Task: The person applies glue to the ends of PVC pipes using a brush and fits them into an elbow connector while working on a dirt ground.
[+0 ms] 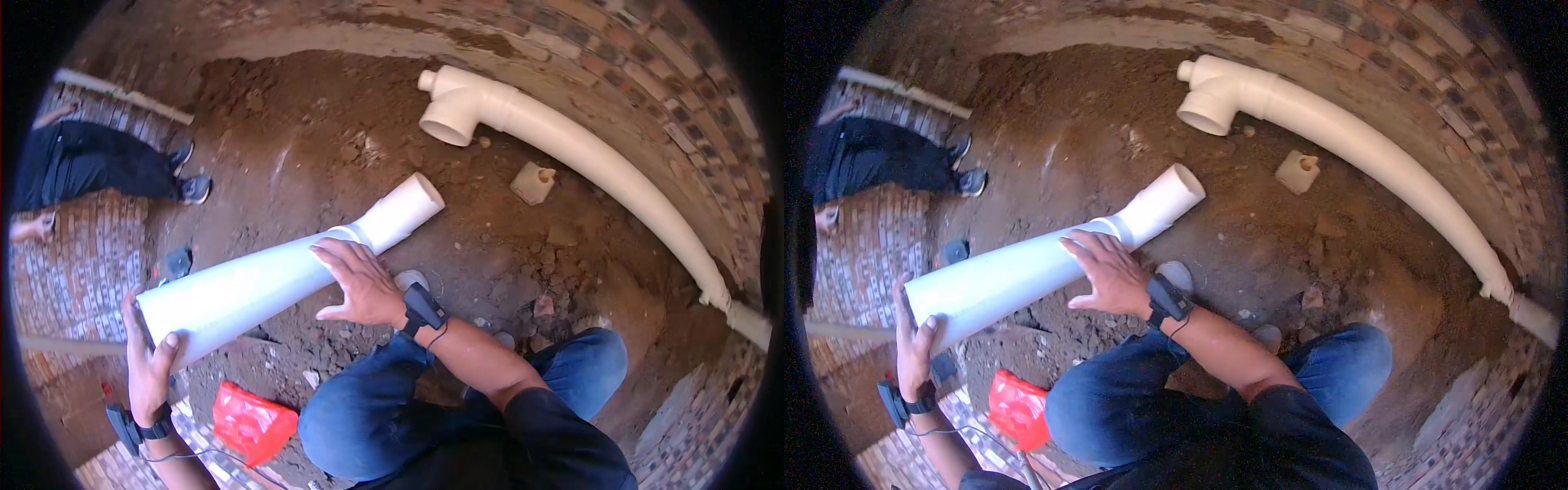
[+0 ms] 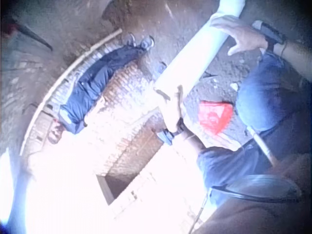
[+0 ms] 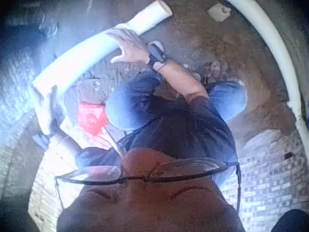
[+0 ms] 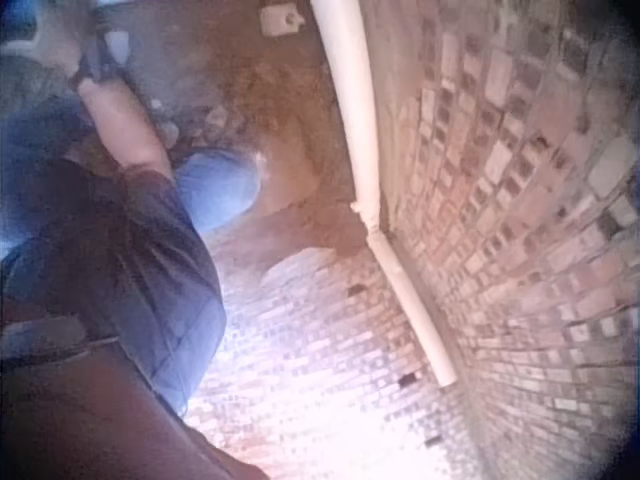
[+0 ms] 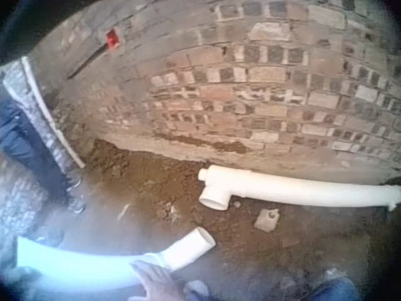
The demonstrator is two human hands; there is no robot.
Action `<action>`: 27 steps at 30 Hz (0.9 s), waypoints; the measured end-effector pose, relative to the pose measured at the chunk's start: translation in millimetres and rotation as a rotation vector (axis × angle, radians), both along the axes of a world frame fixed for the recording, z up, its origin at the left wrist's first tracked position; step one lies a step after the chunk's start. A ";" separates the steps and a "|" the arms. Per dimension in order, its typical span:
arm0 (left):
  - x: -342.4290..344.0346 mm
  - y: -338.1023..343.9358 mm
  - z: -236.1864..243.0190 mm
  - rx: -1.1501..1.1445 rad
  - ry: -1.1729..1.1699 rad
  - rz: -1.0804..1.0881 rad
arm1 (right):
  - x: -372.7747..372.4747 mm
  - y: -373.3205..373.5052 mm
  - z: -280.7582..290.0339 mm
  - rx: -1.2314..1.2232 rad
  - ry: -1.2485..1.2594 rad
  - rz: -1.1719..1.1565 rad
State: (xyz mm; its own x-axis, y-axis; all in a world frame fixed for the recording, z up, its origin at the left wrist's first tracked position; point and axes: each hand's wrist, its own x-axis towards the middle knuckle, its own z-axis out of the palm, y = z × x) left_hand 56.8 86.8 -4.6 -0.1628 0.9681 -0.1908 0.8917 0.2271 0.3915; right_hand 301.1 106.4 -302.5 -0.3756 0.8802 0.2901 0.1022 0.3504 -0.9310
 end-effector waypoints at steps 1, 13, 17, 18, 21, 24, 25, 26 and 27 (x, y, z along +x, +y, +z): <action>3.7 -5.4 0.4 0.005 0.009 0.022 | -5.1 2.4 10.5 0.097 0.042 0.018; -43.9 -22.2 -8.5 0.028 -0.272 -0.071 | -51.3 30.3 66.4 0.330 -0.011 0.245; -128.5 -44.0 -62.6 -0.139 -0.750 0.020 | -62.2 31.7 42.6 0.327 -0.043 0.339; -130.5 -42.7 -71.3 -0.160 -0.783 0.046 | -58.1 31.9 29.9 0.275 -0.079 0.352; -164.7 -48.3 -76.7 -0.181 -0.600 0.039 | -47.3 33.0 -12.9 0.225 -0.064 0.311; -216.8 -81.2 -80.1 -0.228 -0.464 0.019 | -26.2 9.6 -69.9 -0.071 0.034 -0.117; -198.2 -78.9 -86.8 -0.224 -0.598 0.176 | -13.7 2.2 -102.1 -0.216 0.075 -0.352; -194.5 -76.4 -91.1 -0.202 -0.541 0.090 | -2.7 1.2 -143.4 -0.498 0.151 -0.524; -190.0 -74.9 -93.6 -0.212 -0.551 0.073 | 6.6 -1.4 -175.4 -0.785 0.231 -0.694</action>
State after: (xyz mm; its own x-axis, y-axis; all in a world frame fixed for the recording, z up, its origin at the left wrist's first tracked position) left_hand -133.2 12.0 -98.2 -0.0499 0.8897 -0.4538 0.5489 0.4041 0.7318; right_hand 307.7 105.1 -478.0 0.2696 0.8514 -0.4500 -0.1589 -0.4215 -0.8928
